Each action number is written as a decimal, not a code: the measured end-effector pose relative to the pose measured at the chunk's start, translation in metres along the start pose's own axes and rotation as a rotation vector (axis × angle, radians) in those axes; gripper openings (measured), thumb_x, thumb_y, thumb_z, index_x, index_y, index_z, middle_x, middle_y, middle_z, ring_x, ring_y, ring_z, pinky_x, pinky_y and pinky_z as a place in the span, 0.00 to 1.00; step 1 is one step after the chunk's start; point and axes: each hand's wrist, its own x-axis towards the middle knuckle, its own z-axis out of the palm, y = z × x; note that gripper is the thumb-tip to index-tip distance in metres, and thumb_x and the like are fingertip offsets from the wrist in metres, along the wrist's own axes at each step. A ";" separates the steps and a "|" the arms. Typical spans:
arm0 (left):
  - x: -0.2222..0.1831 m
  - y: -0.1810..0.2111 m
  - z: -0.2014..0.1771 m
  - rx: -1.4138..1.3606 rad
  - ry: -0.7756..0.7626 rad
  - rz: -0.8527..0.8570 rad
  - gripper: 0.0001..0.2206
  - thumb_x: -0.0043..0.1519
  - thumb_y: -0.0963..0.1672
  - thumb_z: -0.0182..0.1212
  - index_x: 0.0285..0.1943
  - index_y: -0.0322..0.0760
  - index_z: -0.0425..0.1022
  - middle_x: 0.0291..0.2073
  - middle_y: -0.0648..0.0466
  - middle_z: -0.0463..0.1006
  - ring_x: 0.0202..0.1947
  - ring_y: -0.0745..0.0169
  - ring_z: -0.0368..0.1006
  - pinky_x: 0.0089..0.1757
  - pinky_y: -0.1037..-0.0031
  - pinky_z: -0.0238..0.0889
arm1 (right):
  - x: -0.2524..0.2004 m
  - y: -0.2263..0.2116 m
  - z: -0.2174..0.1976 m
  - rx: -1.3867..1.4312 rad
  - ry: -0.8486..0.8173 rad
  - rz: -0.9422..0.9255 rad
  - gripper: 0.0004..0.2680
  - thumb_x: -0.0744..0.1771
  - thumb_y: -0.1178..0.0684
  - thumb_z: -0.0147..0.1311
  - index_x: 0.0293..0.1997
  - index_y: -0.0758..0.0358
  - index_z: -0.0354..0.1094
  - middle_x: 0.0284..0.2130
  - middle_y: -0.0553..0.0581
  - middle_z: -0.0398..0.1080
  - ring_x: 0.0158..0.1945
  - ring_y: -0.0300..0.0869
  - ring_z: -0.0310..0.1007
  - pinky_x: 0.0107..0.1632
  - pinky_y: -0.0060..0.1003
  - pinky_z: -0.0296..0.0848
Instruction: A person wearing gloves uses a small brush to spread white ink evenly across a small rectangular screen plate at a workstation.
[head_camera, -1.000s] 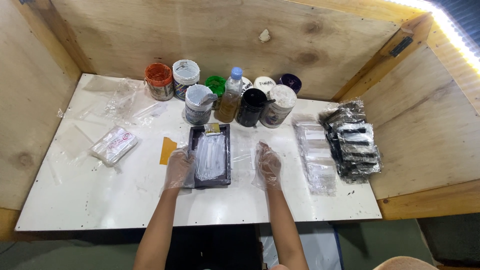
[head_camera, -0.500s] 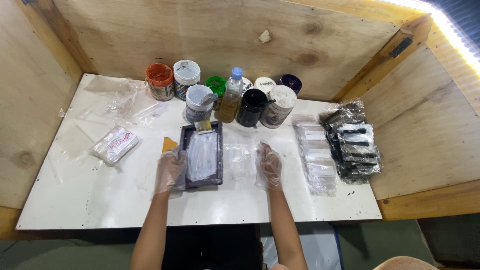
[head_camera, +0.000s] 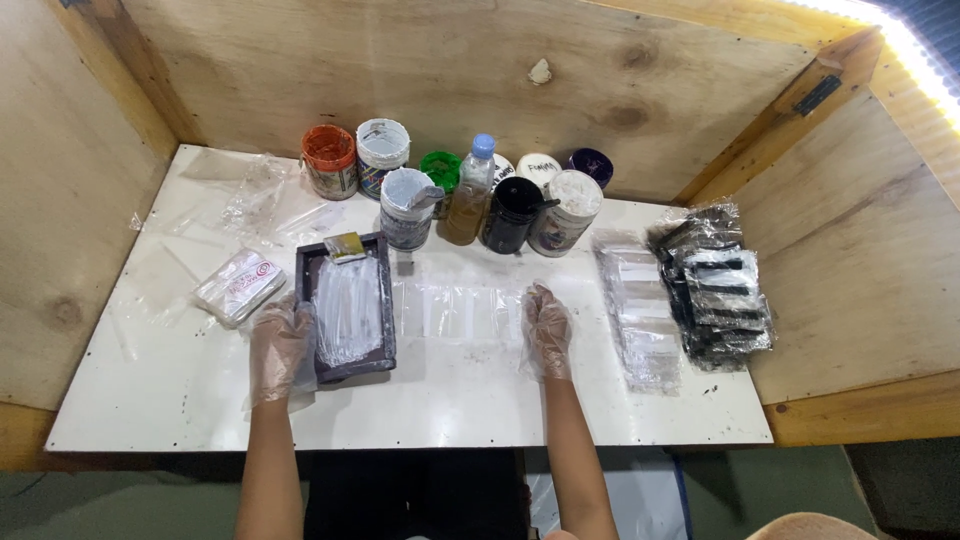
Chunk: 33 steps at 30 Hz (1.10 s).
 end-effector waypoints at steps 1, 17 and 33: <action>0.002 0.013 -0.005 0.007 0.026 0.008 0.15 0.63 0.47 0.60 0.46 0.28 0.81 0.28 0.34 0.78 0.37 0.31 0.78 0.40 0.50 0.73 | -0.001 -0.003 -0.001 -0.095 0.001 -0.029 0.16 0.68 0.49 0.55 0.65 0.43 0.66 0.46 0.54 0.77 0.52 0.50 0.77 0.54 0.49 0.77; 0.011 0.022 0.106 -0.131 -0.210 -0.085 0.20 0.60 0.50 0.60 0.57 0.38 0.80 0.39 0.41 0.81 0.47 0.40 0.78 0.47 0.57 0.73 | 0.007 0.005 0.012 -0.742 0.122 -0.214 0.10 0.71 0.40 0.42 0.48 0.45 0.70 0.34 0.49 0.75 0.40 0.45 0.80 0.41 0.41 0.79; 0.017 0.055 0.057 -0.078 -0.307 -0.146 0.17 0.62 0.49 0.58 0.54 0.35 0.79 0.39 0.40 0.79 0.44 0.38 0.79 0.43 0.55 0.76 | 0.014 0.030 0.023 -1.312 0.240 -0.492 0.07 0.70 0.49 0.42 0.48 0.51 0.67 0.30 0.52 0.69 0.32 0.44 0.71 0.33 0.41 0.70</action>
